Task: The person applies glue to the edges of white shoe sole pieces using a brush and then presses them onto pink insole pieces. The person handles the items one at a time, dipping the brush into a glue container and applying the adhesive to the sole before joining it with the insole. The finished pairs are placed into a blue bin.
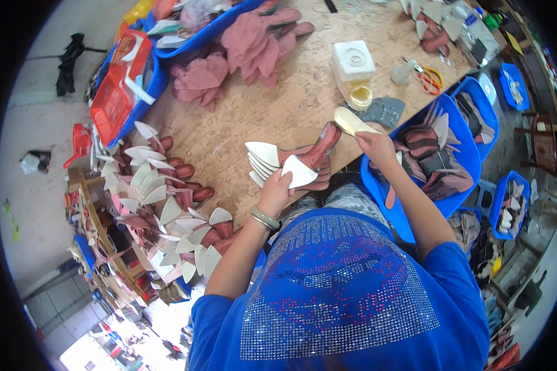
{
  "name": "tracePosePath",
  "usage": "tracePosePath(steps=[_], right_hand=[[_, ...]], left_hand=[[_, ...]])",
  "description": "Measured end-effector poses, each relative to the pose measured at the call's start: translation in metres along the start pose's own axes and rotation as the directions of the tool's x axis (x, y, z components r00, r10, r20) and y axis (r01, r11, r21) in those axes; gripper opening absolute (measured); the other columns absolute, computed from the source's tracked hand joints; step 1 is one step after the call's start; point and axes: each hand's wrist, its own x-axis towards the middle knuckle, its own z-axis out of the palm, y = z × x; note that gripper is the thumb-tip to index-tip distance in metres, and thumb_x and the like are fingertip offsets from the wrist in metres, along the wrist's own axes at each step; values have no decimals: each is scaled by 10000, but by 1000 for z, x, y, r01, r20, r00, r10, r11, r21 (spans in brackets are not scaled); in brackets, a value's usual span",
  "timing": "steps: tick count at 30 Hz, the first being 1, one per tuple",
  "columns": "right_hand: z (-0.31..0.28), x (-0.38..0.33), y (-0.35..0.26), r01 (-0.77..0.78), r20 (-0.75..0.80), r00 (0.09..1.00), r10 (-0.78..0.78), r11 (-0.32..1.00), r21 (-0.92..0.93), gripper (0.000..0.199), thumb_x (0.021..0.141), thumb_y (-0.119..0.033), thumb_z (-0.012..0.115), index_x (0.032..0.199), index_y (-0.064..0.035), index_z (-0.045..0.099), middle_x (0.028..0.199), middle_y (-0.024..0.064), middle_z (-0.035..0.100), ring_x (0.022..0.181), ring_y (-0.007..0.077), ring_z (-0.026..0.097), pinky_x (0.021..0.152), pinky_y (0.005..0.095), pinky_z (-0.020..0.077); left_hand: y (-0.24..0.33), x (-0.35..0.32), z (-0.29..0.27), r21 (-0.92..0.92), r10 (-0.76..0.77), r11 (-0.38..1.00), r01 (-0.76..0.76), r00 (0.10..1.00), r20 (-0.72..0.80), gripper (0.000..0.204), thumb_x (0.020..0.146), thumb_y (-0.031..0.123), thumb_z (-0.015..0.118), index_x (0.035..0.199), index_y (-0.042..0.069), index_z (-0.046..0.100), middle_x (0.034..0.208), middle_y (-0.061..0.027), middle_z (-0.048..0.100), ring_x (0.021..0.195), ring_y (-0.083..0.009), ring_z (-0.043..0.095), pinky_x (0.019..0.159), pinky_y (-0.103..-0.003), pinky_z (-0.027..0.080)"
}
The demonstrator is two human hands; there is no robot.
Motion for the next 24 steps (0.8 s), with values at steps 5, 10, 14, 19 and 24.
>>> tracePosePath(steps=[5,10,14,19,24], right_hand=[[1,-31,-12,-92,212,976,47,974,209,202,813,-225,667,928,-66,713,860,113,703,764,216,691,701,323,526],[-28,-14,-48,-453,307,885,351,804,384,203,836,-152,666,974,-8,704,749,-8,635,652,67,554,600,218,449],[-34,-5,-40,-285,147,958,246,874,393,209,846,-143,662,998,-6,701,728,-35,596,657,34,500,591,181,406],[-45,-14,-43,-285,98,958,270,848,447,208,861,-119,643,1016,11,689,790,-17,625,698,43,527,631,185,419],[-65,-29,-48,-365,38,922,386,829,423,205,869,-104,634,1026,18,684,846,1,655,780,54,568,704,197,452]], left_hand=[[-6,8,-35,22,263,964,-264,944,-202,243,960,236,459,1028,39,582,678,4,550,523,-78,478,473,-238,385],[33,35,-109,698,704,640,-322,611,-363,301,957,252,438,1055,-10,549,737,-140,613,611,-228,597,576,-367,476],[111,55,-164,842,721,539,-4,520,-459,272,952,262,390,1043,30,499,775,-242,626,743,-426,614,663,-529,473],[164,110,-215,919,764,350,180,513,-392,356,929,199,416,1262,75,422,1021,-219,598,858,-393,626,722,-499,501],[148,159,-213,962,757,190,197,594,-271,456,868,251,530,1269,59,427,1133,-192,531,984,-380,585,784,-480,483]])
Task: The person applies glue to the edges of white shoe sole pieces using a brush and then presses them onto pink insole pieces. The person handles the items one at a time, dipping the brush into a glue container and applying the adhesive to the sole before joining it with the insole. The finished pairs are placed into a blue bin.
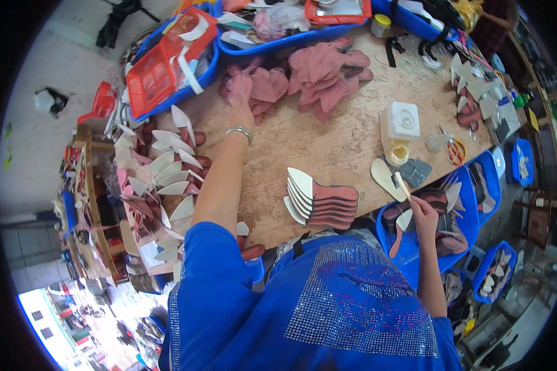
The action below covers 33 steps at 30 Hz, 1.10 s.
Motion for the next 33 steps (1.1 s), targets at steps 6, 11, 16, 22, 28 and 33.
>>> tracePosePath(steps=[6,11,16,22,28,33], right_hand=[[-11,-4,35,-26,-82,996,25,1000,-9,200,863,-107,641,1017,11,690,861,13,665,775,64,573,695,203,448],[0,4,24,57,-44,997,-63,991,-124,199,844,-126,656,985,8,698,845,39,678,786,87,600,715,226,468],[-8,30,40,118,-70,989,-133,974,-191,233,831,-191,654,988,-24,701,776,70,689,708,95,610,664,248,484],[-9,76,35,198,-38,968,-249,845,-497,222,829,-259,623,963,-107,714,801,143,681,713,254,668,642,343,523],[6,130,34,412,120,879,-461,608,-679,183,806,-251,582,839,-127,712,728,118,668,676,300,653,615,399,528],[14,147,22,417,294,898,-326,422,-805,181,808,-249,582,837,-122,708,763,113,672,677,286,655,620,416,524]], left_hand=[[80,-66,14,-290,591,798,-528,592,548,684,739,440,689,1272,57,494,1234,-181,533,1127,-351,512,913,-430,432],[89,-108,39,-372,594,670,-643,164,788,661,682,476,741,1180,73,579,1202,-186,566,1134,-332,527,933,-418,431],[75,-131,35,-354,655,598,-719,184,733,478,773,390,677,1140,93,600,1107,-159,613,1008,-331,589,843,-419,472],[86,-150,-17,-605,729,684,-407,400,555,261,905,260,549,1079,74,603,942,-128,637,861,-292,601,754,-367,471],[131,-200,-1,-846,572,526,85,701,426,287,957,275,514,1041,9,585,880,-64,622,773,-137,554,711,-274,455],[180,-240,33,-816,440,270,511,688,577,326,976,303,484,1101,13,566,943,-43,630,802,-105,579,687,-255,485]])
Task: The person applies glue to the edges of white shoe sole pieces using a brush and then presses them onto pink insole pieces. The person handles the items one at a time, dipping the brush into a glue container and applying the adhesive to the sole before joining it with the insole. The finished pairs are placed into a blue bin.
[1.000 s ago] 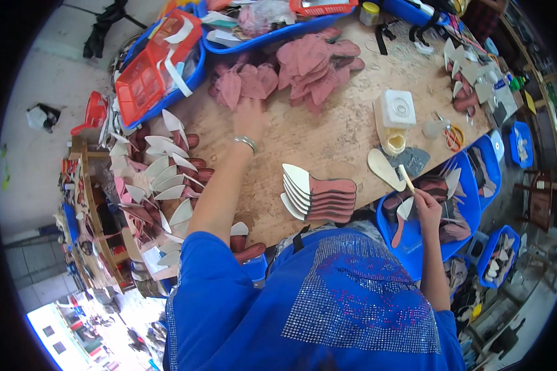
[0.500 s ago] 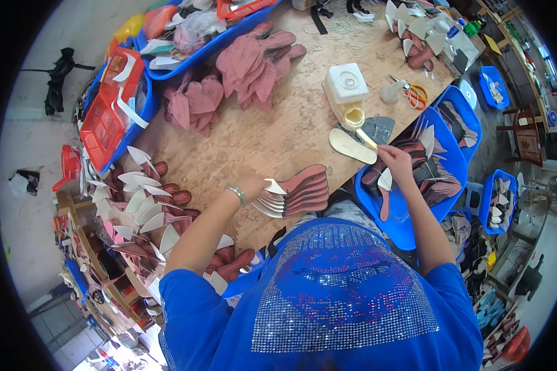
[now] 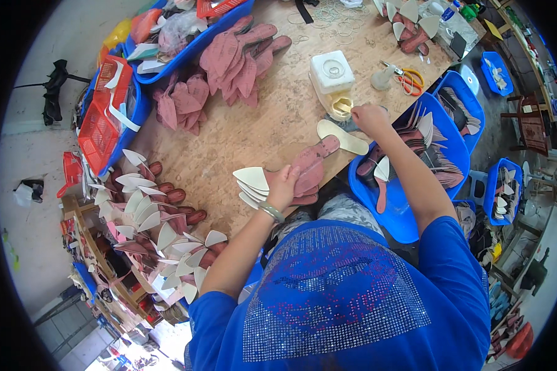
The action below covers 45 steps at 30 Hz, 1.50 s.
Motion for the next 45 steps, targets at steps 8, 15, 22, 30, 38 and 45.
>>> tracePosePath(steps=[8,15,22,30,38,45], right_hand=[[14,-65,14,44,-254,967,-25,997,70,113,812,-218,613,816,-137,691,651,80,618,586,270,625,512,385,506],[48,-131,1,-287,88,900,427,428,857,245,859,-232,645,1040,-74,692,588,-21,557,499,70,523,444,264,409],[6,-158,-57,-424,420,882,214,-28,905,227,867,-160,655,1038,-15,690,774,2,641,658,48,541,588,176,411],[65,-138,-53,-270,149,943,296,424,865,235,841,-219,655,1007,-61,705,735,91,676,626,84,575,600,240,461],[64,-131,-25,-387,108,877,468,557,735,225,813,-260,650,955,-99,719,811,176,674,719,296,673,663,364,520],[62,-95,-25,-334,61,924,377,722,606,219,796,-280,643,918,-119,727,796,181,660,708,337,649,652,394,520]], left_hand=[[6,-13,28,-339,-281,906,255,959,-29,296,979,281,461,1191,81,514,995,-16,640,799,-92,604,595,-226,484],[14,-24,13,-318,-324,896,310,946,11,206,979,224,455,1081,81,563,919,-15,636,749,-83,587,577,-205,463],[17,-19,12,-466,-407,816,341,912,-45,200,985,203,449,1090,64,547,799,-20,565,644,-89,513,549,-201,449],[10,-14,9,-595,-466,717,363,884,-23,210,979,151,448,1137,32,518,823,-42,555,670,-103,503,552,-213,448],[14,-10,-2,-521,-415,783,341,909,-29,270,977,141,447,1214,30,513,840,-24,563,672,-99,491,551,-195,425],[-4,2,-18,400,57,917,-10,993,-106,338,956,155,462,1265,29,514,966,-86,636,788,-145,573,682,-263,474]])
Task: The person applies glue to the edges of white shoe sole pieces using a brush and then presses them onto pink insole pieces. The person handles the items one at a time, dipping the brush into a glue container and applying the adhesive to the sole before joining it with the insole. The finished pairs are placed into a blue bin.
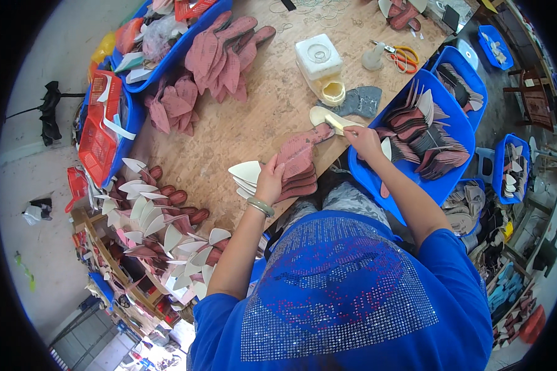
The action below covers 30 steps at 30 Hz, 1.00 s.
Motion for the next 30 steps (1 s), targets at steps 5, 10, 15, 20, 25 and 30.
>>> tracePosePath(steps=[5,10,15,20,25,30], right_hand=[[-20,-7,-42,73,153,985,-81,996,57,223,791,-273,661,930,-111,725,783,169,668,664,306,651,614,364,516],[-41,-28,-78,36,324,937,-128,960,276,216,788,-242,676,945,-102,724,785,133,689,633,248,654,603,330,507],[-28,-27,-79,143,257,942,-215,952,271,198,789,-233,676,937,-114,730,790,115,696,653,213,658,624,305,507],[-20,0,-39,93,215,969,-125,984,149,218,800,-278,658,925,-117,735,773,137,687,672,247,665,627,315,512],[-21,2,0,-218,193,959,209,976,27,250,831,-288,621,971,-100,710,718,166,666,676,273,667,631,363,515],[6,-40,46,-123,14,992,123,956,266,244,842,-251,639,995,-70,696,769,134,678,657,212,660,599,312,495]], left_hand=[[22,-6,1,213,59,976,-45,996,-60,362,926,161,501,1256,12,513,1080,-181,633,1016,-265,607,886,-331,451],[23,-14,5,189,40,982,-28,997,-60,332,920,158,517,1220,16,534,1050,-185,638,975,-270,617,845,-334,464],[23,-15,8,183,107,979,-88,989,-98,310,920,167,517,1196,27,542,1018,-202,636,952,-307,611,824,-362,466],[-8,-6,14,135,152,981,-136,982,-115,282,943,139,490,1198,28,537,987,-99,642,808,-171,599,725,-299,483],[6,-7,17,-474,-241,846,242,968,63,258,974,136,432,1206,58,513,967,-23,620,692,-61,509,544,-190,403],[22,-9,23,-650,-292,703,288,951,106,244,982,122,398,1188,56,512,925,-19,605,661,-69,490,521,-185,398]])
